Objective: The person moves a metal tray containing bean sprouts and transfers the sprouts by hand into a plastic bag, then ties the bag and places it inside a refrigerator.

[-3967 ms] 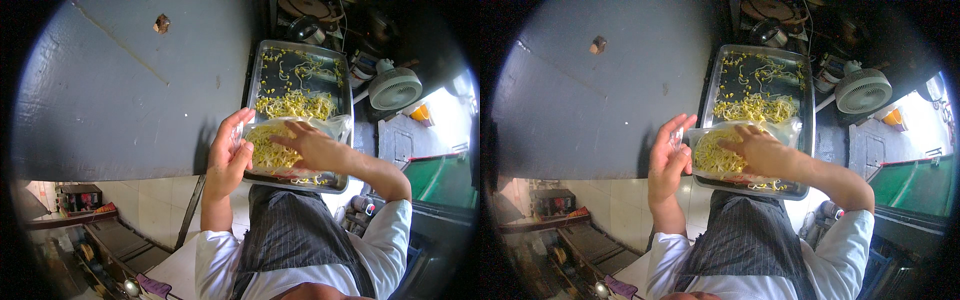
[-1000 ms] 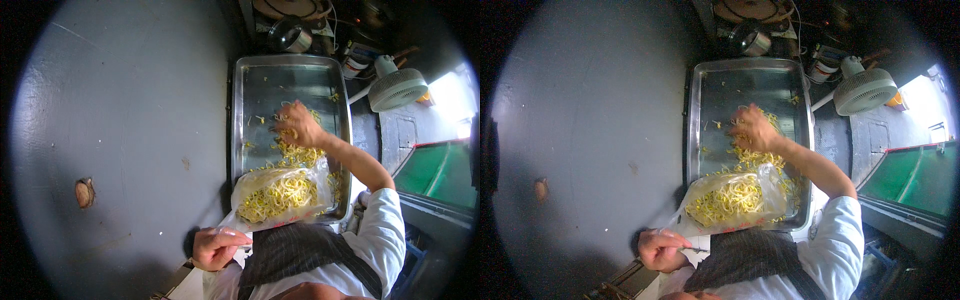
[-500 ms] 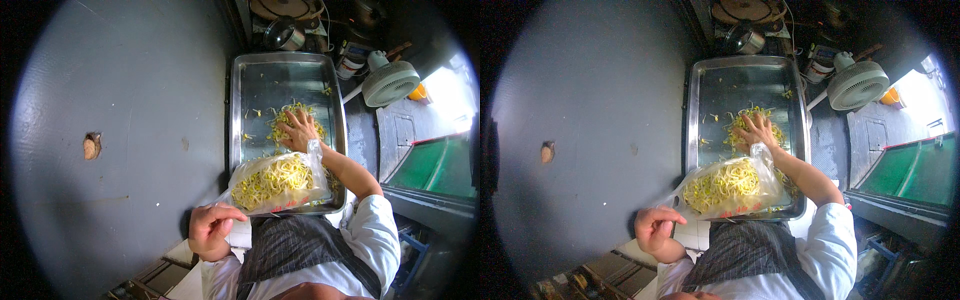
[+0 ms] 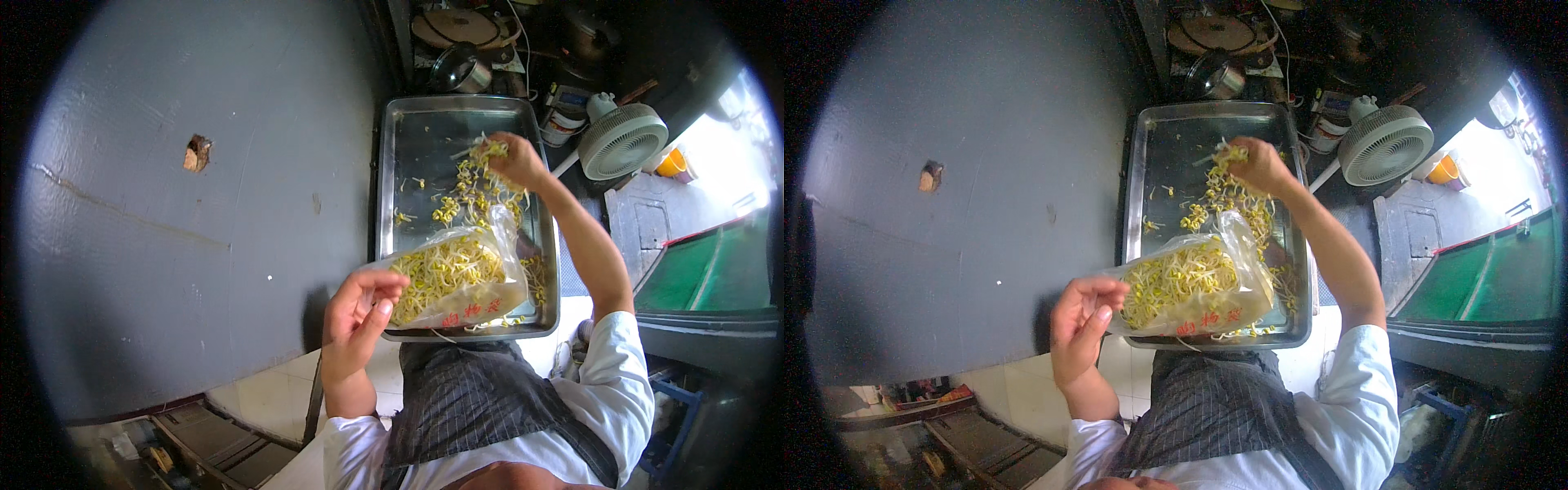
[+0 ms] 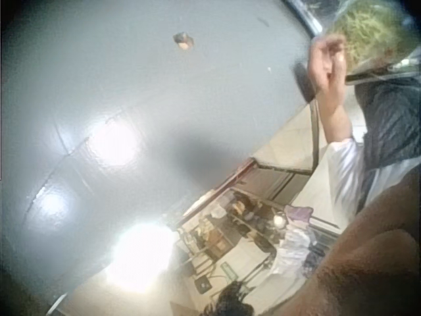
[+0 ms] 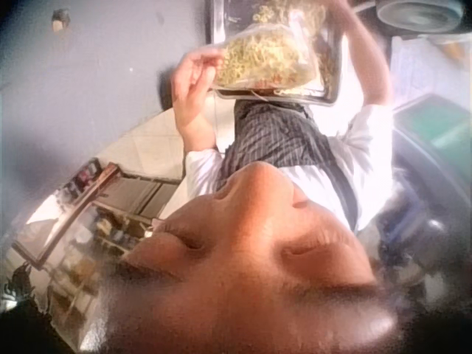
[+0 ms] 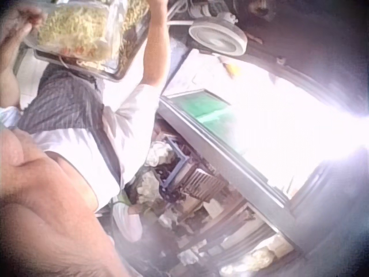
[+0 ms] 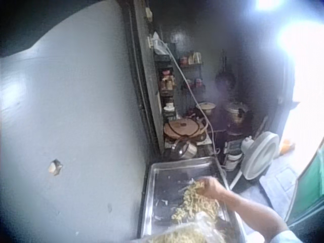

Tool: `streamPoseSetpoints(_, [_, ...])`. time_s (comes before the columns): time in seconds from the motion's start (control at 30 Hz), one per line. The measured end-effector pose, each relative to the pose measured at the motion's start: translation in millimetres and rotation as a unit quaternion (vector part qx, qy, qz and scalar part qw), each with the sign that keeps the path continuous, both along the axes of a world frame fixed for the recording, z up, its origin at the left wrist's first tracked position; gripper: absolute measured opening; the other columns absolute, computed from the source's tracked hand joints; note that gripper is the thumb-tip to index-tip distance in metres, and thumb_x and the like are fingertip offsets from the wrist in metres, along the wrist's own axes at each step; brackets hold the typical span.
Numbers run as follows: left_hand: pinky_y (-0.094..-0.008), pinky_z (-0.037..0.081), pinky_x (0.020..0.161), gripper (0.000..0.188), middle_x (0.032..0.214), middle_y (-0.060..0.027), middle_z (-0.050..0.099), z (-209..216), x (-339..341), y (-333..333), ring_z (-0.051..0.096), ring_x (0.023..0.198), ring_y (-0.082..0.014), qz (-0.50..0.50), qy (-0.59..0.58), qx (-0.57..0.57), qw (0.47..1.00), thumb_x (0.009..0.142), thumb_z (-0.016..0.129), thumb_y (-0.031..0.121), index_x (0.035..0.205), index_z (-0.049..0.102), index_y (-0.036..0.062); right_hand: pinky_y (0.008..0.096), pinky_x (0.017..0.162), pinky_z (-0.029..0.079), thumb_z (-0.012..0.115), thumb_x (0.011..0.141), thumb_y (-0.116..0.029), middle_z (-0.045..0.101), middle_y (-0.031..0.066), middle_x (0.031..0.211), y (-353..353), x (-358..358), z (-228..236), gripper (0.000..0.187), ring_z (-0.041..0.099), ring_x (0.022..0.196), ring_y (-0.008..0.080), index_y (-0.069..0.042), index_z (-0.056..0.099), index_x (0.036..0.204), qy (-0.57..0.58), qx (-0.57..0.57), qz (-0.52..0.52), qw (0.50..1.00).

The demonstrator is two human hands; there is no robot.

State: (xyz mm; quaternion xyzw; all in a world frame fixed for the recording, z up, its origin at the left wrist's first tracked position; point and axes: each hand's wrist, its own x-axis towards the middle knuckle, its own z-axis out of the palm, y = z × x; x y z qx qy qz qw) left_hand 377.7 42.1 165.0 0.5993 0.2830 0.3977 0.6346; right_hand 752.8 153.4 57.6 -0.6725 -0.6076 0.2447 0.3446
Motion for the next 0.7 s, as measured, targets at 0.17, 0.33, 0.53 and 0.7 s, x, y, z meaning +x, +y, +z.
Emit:
streamPoseSetpoints(0.17, [-0.0163, 0.041, 0.055, 0.043, 0.137, -0.0178, 0.045, 4, 19, 8, 0.053, 0.079, -0.0069, 0.069, -0.02, -0.001, 0.997, 0.086, 0.052, -0.002, 0.128, 0.044, -0.0022, 0.0318, 0.083, 0.055, 0.069, 0.078, -0.009, 0.069, 0.0096, 0.098, -29, -25, 128, 0.035, 0.067, 0.089, 0.0167, -0.005, 0.062, 0.111, 0.095, 0.042, 0.105, 0.989])
streamPoseSetpoints(0.33, [-0.0151, 0.032, 0.046, 0.059, 0.141, -0.0175, 0.042, -1, 16, 13, 0.04, 0.057, -0.0025, 0.116, -0.055, -0.013, 0.992, 0.081, 0.045, -0.006, 0.139, 0.036, 0.0019, 0.0369, 0.086, 0.053, 0.073, 0.072, -0.009, 0.066, 0.0149, 0.105, -56, -94, 172, 0.04, 0.066, 0.093, 0.0255, -0.002, 0.062, 0.11, -0.029, 0.155, 0.344, 0.926])
streamPoseSetpoints(0.53, [-0.0177, 0.039, 0.056, 0.068, 0.146, -0.0171, 0.036, 5, 17, 10, 0.039, 0.063, -0.0017, 0.106, -0.065, -0.015, 0.992, 0.083, 0.043, -0.009, 0.146, 0.027, 0.0095, 0.0429, 0.091, 0.05, 0.074, 0.068, -0.012, 0.055, 0.0127, 0.126, -80, -174, 87, 0.05, 0.057, 0.11, 0.0338, -0.014, 0.063, 0.117, -0.132, 0.029, 0.483, 0.865])
streamPoseSetpoints(0.7, [-0.0178, 0.04, 0.057, 0.065, 0.143, -0.021, 0.04, 4, 4, 6, 0.038, 0.059, -0.0018, 0.1, -0.006, 0.009, 0.995, 0.084, 0.044, -0.007, 0.145, 0.028, 0.0077, 0.0482, 0.104, 0.04, 0.071, 0.073, -0.018, 0.042, 0.0081, 0.143, -90, -179, 62, 0.049, 0.041, 0.129, 0.0347, -0.025, 0.063, 0.121, -0.229, 0.09, 0.511, 0.823])
